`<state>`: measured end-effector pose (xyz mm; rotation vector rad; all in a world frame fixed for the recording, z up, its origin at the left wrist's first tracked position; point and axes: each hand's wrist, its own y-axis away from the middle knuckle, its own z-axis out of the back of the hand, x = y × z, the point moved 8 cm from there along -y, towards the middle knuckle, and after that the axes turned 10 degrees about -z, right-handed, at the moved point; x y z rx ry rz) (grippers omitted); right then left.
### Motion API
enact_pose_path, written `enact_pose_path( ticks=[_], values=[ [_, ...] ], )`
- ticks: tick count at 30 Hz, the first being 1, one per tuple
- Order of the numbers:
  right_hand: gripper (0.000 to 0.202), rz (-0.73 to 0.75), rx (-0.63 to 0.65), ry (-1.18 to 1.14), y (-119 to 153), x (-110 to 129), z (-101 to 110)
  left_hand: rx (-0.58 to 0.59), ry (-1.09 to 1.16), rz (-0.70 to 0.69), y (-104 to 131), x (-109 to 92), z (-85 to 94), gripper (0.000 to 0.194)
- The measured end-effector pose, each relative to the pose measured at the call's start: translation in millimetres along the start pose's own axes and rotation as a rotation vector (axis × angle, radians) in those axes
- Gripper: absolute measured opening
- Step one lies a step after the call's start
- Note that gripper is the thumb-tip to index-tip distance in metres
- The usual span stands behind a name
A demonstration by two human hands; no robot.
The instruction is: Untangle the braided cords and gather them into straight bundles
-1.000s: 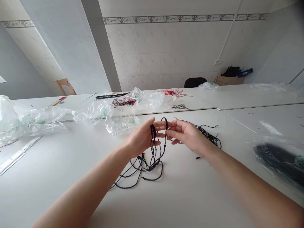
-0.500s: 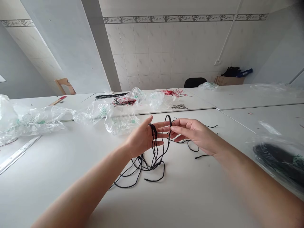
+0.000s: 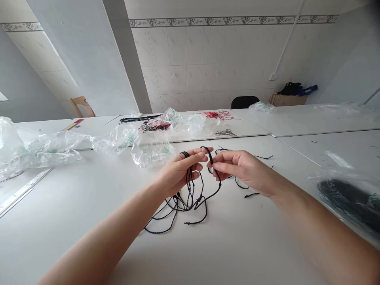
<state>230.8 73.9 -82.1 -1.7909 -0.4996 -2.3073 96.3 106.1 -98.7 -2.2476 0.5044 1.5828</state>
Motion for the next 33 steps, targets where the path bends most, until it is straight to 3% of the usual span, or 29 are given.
enact_pose_path(
  ticks=[33],
  values=[
    [0.021,0.005,0.006,0.073,0.1,-0.2,-1.2,0.001,-0.038,-0.085,-1.0,-6.2,-0.5,0.021]
  ],
)
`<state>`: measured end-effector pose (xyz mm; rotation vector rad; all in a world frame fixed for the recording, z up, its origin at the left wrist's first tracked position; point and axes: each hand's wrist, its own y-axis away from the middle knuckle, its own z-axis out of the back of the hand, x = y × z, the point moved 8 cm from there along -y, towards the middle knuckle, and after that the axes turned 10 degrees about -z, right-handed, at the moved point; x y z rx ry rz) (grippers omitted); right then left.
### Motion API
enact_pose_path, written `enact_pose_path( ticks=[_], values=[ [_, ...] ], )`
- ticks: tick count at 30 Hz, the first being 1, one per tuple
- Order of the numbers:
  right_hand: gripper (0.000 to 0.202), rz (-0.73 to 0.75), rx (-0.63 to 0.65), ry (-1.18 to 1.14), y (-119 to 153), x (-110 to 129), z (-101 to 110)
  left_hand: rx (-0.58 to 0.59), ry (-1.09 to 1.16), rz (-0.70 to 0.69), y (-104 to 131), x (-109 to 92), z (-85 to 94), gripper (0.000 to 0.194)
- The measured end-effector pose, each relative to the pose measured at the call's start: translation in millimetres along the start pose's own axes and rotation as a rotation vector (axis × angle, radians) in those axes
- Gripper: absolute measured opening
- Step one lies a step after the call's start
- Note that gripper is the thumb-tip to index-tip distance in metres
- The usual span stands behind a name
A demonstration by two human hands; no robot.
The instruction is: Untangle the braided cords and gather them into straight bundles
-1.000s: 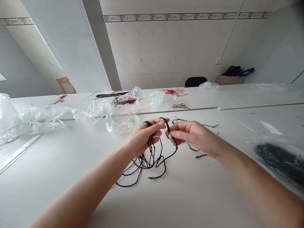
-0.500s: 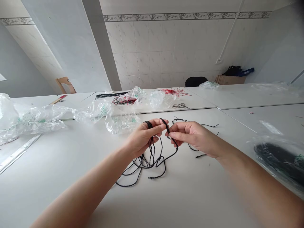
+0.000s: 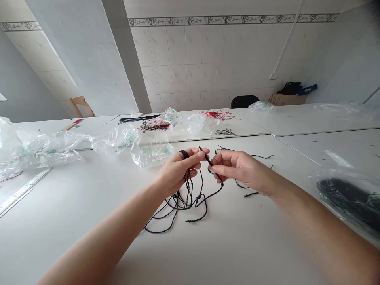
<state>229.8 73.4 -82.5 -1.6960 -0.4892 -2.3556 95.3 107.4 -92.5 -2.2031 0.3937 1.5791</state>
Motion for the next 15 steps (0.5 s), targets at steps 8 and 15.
enact_pose_path(
  ticks=[8,15],
  values=[
    [0.023,-0.016,0.024,0.002,-0.4,-2.0,0.5,0.005,0.004,-0.002,0.3,0.5,0.8,0.017],
    [0.031,0.007,-0.079,-0.112,-4.3,0.0,-3.1,-0.002,0.014,0.058,2.8,6.1,-1.0,0.018]
  ],
)
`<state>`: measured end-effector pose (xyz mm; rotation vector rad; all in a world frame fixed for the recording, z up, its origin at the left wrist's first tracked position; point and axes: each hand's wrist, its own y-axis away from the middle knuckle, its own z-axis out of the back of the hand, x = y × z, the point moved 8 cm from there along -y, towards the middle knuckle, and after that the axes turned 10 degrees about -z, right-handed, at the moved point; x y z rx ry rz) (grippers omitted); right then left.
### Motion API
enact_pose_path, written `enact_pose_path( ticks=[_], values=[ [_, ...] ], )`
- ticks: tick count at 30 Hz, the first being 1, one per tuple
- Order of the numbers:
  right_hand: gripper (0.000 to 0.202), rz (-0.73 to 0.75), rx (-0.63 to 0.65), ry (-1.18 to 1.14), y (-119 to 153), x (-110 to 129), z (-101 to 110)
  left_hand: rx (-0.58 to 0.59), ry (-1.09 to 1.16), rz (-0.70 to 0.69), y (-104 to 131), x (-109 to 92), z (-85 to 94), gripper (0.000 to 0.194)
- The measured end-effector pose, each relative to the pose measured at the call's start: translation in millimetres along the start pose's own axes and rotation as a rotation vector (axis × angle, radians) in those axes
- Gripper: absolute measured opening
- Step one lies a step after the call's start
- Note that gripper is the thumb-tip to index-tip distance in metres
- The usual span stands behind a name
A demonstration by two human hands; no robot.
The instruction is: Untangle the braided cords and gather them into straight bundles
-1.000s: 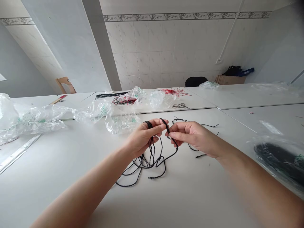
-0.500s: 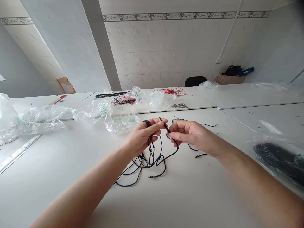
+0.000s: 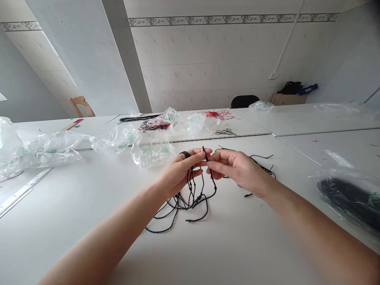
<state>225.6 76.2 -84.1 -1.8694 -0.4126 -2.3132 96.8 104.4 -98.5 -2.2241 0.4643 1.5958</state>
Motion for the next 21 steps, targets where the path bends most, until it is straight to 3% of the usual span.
enact_pose_path(
  ticks=[6,17,21],
  values=[
    [0.025,0.029,-0.011,0.020,-2,-3,-7,0.159,0.169,0.117,1,8,-16.4,0.053],
    [0.029,0.027,0.091,-0.053,-4,-8,-23,0.263,0.253,0.135,3,11,-25.4,0.052],
    [0.027,0.022,0.100,-0.064,-4,-9,-22,0.252,0.293,0.164,2,13,-24.3,0.051]
  ],
)
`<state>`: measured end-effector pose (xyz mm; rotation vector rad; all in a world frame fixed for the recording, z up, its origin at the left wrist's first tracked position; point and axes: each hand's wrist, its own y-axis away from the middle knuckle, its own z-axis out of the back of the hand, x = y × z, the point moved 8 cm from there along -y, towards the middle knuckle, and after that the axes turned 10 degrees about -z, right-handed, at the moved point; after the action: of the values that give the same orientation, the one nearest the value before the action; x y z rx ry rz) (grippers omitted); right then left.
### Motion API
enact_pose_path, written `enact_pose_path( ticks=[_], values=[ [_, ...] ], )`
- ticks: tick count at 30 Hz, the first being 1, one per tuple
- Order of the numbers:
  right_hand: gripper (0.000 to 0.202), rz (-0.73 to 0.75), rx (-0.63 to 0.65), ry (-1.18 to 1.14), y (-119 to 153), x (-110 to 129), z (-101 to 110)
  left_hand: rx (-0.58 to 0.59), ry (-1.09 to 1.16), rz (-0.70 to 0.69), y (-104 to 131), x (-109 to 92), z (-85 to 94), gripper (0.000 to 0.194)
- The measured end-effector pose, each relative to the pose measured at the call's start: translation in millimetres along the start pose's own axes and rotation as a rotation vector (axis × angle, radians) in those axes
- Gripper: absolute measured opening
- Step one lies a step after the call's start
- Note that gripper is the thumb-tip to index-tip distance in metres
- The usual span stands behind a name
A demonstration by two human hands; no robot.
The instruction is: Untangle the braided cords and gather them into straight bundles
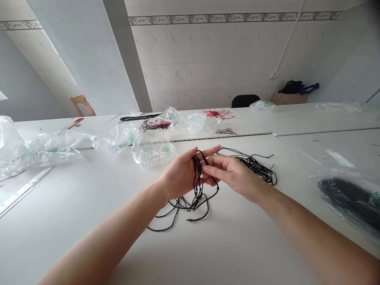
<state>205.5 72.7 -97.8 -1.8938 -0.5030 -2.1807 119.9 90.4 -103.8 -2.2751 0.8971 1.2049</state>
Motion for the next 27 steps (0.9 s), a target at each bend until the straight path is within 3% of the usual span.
enact_pose_path(
  ticks=[13,22,27],
  values=[
    [0.023,-0.037,-0.017,0.018,-2,-1,-2,-0.007,0.039,0.039,-2,7,5.3,0.051],
    [0.032,-0.043,-0.034,0.013,-3,-4,1,0.007,0.043,0.059,-1,8,3.1,0.056],
    [0.022,-0.057,-0.028,-0.039,-2,-3,-4,-0.120,0.047,0.072,-1,11,13.5,0.052]
  ],
)
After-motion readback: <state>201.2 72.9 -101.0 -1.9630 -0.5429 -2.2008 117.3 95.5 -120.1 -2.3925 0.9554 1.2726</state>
